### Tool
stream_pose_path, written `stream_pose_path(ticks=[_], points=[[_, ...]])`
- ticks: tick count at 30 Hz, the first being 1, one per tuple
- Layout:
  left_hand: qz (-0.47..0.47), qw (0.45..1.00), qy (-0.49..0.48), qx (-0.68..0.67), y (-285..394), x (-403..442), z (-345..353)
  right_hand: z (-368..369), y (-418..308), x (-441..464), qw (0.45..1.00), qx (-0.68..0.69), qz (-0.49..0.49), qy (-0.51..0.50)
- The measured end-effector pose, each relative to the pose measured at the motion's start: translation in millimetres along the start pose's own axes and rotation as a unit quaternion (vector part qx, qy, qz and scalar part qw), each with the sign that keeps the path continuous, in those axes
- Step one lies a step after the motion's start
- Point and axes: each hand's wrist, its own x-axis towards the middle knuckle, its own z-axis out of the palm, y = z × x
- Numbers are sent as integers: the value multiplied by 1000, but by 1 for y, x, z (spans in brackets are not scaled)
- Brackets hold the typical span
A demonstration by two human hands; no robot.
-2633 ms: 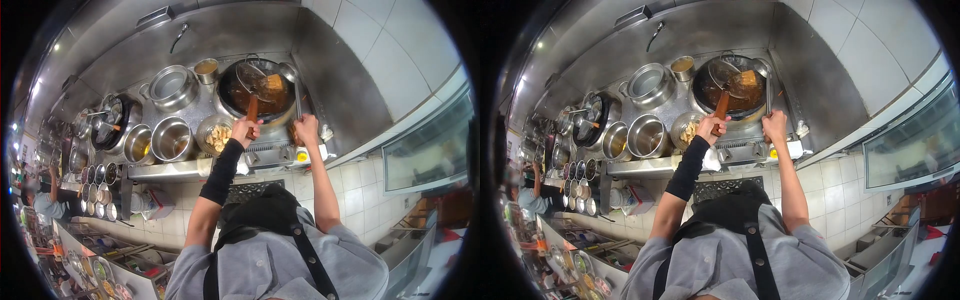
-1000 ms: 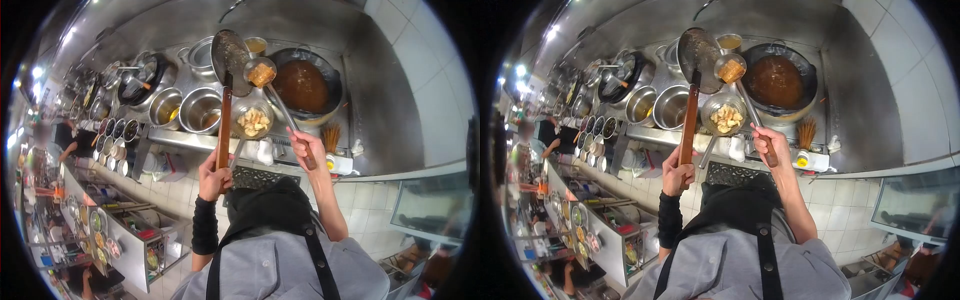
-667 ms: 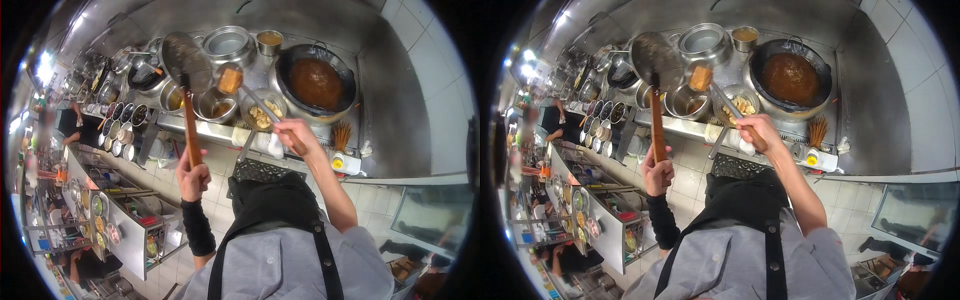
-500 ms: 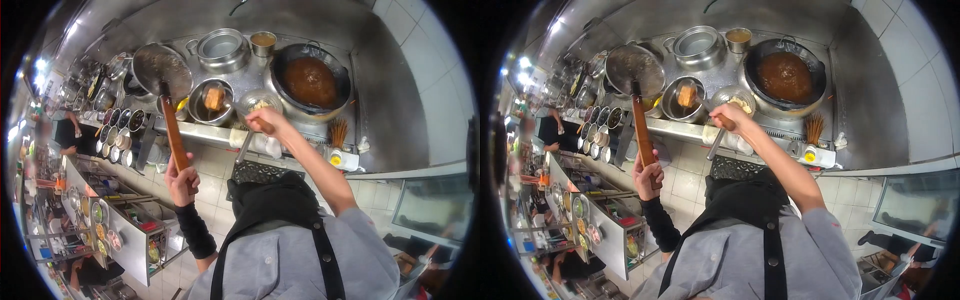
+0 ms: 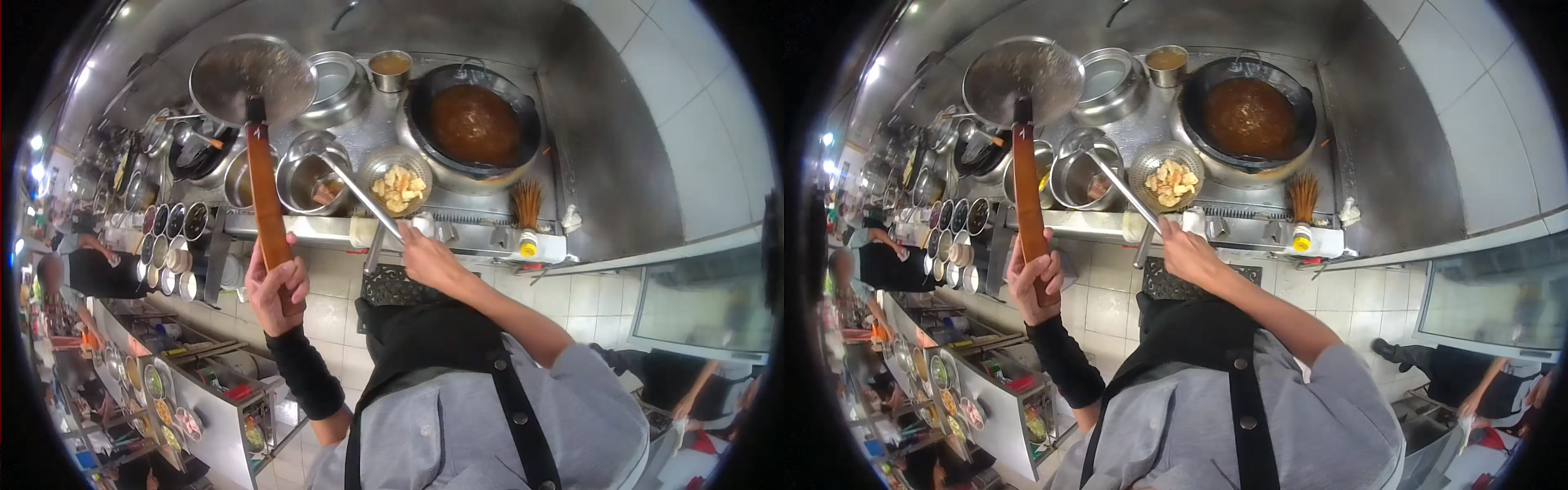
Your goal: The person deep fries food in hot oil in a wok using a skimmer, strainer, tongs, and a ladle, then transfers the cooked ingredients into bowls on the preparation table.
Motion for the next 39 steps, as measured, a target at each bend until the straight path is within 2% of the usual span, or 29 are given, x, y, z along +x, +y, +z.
stream_pose_path(ticks=[4, 6, 10, 14, 16, 17, 21, 29, 34, 39], points=[[-43, 996, -32, 78, -16, 36, 40, -59, -1, -66, 993, -13, 99, 64], [-61, 991, -62, 101, -32, 61, 60, -73, 14, -87, 981, -27, 127, 144], [-119, 969, -104, 188, -92, 114, 75, -104, 39, -108, 942, -10, 245, 228], [-172, 957, -96, 213, -150, 135, 93, -139, 45, -119, 906, 18, 309, 288], [-215, 941, -112, 238, -164, 133, 101, -149, 49, -124, 898, 25, 310, 312], [-230, 943, -92, 224, -172, 128, 106, -152, 52, -127, 894, 28, 311, 321], [-290, 934, -117, 171, -189, 118, 120, -155, 68, -125, 873, -3, 296, 388], [-377, 912, -158, -33, -220, 133, 151, -167, 93, -108, 880, -8, 303, 366], [-384, 906, -132, -118, -248, 163, 170, -172, 100, -100, 882, 20, 315, 349], [-386, 894, -143, -176, -255, 192, 184, -161, 122, -96, 880, -14, 275, 386]])
